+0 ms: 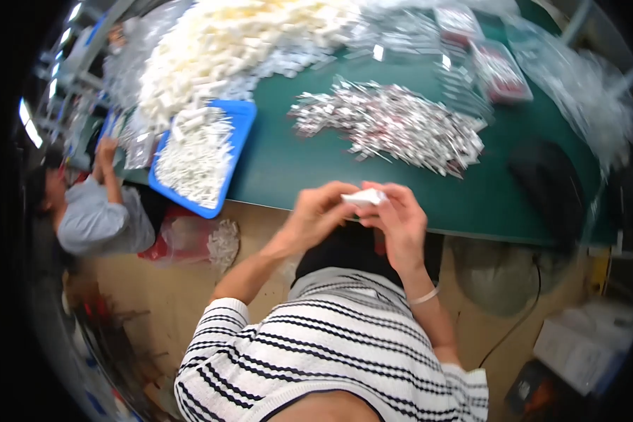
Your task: The person assembles small plastic caps onto wired electronic components by hand at a factory workbench.
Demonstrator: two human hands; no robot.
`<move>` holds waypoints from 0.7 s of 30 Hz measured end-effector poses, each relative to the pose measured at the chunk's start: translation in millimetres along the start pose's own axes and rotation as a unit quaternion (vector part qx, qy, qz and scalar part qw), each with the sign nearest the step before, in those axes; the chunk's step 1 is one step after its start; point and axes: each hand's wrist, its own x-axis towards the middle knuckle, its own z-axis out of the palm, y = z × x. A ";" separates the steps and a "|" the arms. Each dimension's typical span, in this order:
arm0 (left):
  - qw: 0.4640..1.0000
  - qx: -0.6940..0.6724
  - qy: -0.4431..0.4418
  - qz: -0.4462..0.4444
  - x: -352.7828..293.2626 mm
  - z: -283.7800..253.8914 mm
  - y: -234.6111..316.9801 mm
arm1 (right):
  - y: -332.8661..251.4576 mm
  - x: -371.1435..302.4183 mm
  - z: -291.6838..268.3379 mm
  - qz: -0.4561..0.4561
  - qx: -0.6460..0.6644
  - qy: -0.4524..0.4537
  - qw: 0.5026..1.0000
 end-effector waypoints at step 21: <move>0.997 0.081 0.009 0.005 4.9 -8.6 22.2 | 3.2 12.9 -14.1 0.015 -0.040 -0.053 0.998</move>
